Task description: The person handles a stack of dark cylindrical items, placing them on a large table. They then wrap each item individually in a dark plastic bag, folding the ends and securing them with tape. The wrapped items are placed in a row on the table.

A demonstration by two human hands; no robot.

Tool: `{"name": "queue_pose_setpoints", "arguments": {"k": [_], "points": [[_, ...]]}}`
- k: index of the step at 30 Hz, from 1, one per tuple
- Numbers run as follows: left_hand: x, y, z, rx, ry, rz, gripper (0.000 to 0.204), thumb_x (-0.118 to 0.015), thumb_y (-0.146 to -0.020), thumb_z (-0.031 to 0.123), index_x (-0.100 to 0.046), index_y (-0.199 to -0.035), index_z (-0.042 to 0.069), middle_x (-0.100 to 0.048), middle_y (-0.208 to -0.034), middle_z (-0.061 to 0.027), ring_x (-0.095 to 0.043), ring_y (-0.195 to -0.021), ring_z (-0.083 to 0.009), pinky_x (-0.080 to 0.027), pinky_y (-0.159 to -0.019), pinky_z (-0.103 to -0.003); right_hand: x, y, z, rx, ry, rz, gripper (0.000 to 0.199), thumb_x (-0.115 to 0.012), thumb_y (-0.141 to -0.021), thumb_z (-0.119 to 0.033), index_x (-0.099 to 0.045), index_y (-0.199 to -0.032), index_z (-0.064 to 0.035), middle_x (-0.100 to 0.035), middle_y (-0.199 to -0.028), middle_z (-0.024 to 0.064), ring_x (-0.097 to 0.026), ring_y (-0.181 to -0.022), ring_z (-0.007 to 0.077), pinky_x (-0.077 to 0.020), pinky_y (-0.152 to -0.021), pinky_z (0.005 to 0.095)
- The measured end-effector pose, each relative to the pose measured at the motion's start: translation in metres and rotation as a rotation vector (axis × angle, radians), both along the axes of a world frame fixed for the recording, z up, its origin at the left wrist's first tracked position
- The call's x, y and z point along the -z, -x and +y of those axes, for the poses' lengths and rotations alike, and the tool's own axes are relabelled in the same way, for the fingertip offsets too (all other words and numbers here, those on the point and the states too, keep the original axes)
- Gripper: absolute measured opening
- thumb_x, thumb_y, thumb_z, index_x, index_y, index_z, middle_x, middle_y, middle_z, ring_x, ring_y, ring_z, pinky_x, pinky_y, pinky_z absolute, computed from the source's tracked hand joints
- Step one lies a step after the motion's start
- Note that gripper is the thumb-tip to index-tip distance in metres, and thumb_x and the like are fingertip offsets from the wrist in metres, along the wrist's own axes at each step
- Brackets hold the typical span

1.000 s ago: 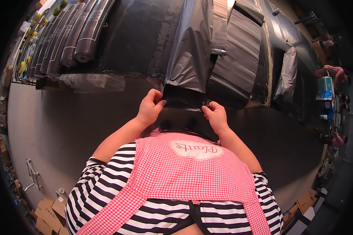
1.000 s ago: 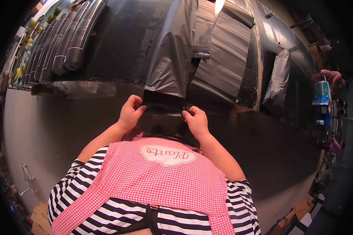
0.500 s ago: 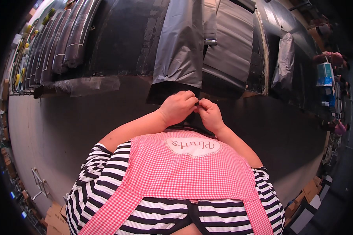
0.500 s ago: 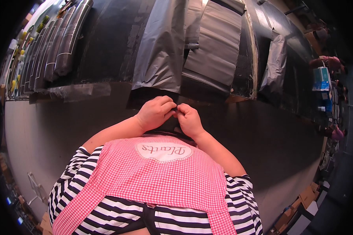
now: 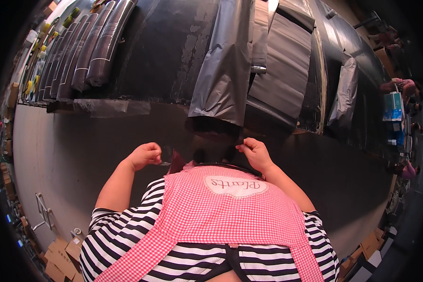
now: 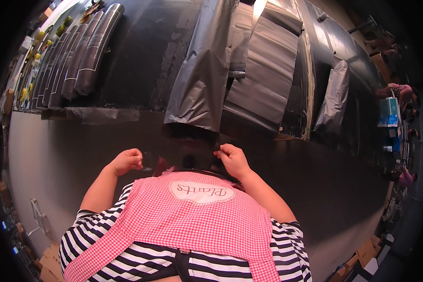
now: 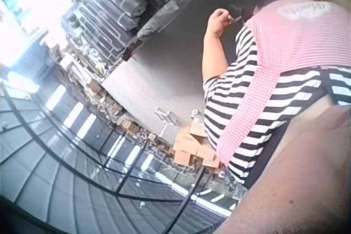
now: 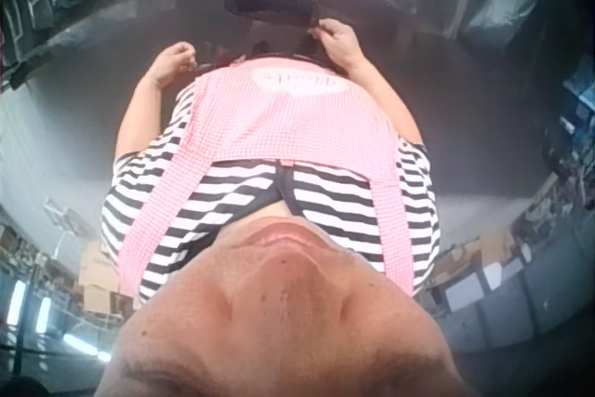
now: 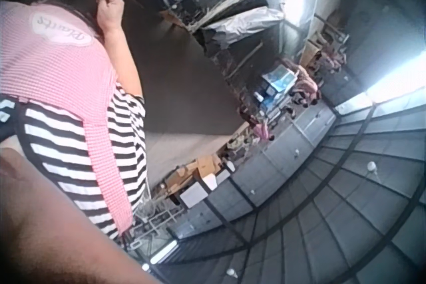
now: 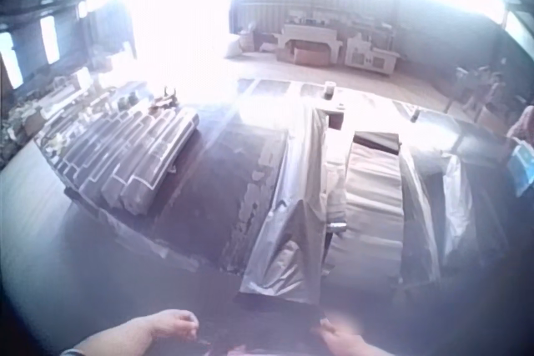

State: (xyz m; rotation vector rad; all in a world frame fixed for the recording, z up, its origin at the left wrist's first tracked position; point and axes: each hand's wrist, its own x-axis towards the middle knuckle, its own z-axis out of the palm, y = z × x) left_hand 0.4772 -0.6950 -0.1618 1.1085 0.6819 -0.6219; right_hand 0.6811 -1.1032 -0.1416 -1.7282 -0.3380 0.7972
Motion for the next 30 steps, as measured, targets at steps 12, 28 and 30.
{"name": "queue_pose_setpoints", "arguments": {"k": [12, 28, 30], "points": [[-0.063, -0.228, -0.031, 0.234, -1.853, -1.510, 0.032, -0.072, -0.073, 0.010, -0.059, -0.102, 0.015, -0.054, -0.118, -0.0047, -0.056, -0.108, -0.0256, -0.046, -0.093, -0.041, -0.058, -0.136, 0.073, -0.217, 0.258, -1.588, 0.019, -0.067, -0.075, -0.010, -0.057, -0.092, -0.0125, -0.053, -0.115, 0.0052, -0.054, -0.110, 0.0281, -0.0439, -0.095, 0.0425], [-0.056, -0.250, -0.009, 0.513, -1.523, -1.614, 0.014, -0.066, -0.067, 0.007, -0.059, -0.079, 0.005, -0.057, -0.138, -0.0137, -0.055, -0.128, -0.0313, -0.047, -0.107, -0.042, -0.090, -0.168, 0.120, -0.530, 0.134, -1.640, 0.024, -0.062, -0.075, -0.009, -0.057, -0.099, -0.0109, -0.056, -0.115, 0.0051, -0.053, -0.116, 0.0246, -0.0401, -0.108, 0.0418], [-0.054, -0.251, -0.007, 0.502, -1.513, -1.621, 0.014, -0.066, -0.067, 0.007, -0.059, -0.079, 0.005, -0.056, -0.138, -0.0138, -0.055, -0.127, -0.0312, -0.047, -0.107, -0.042, -0.090, -0.172, 0.123, -0.568, 0.139, -1.652, 0.024, -0.062, -0.074, -0.010, -0.058, -0.098, -0.0114, -0.056, -0.114, 0.0048, -0.053, -0.116, 0.0246, -0.0407, -0.107, 0.0415]]}}
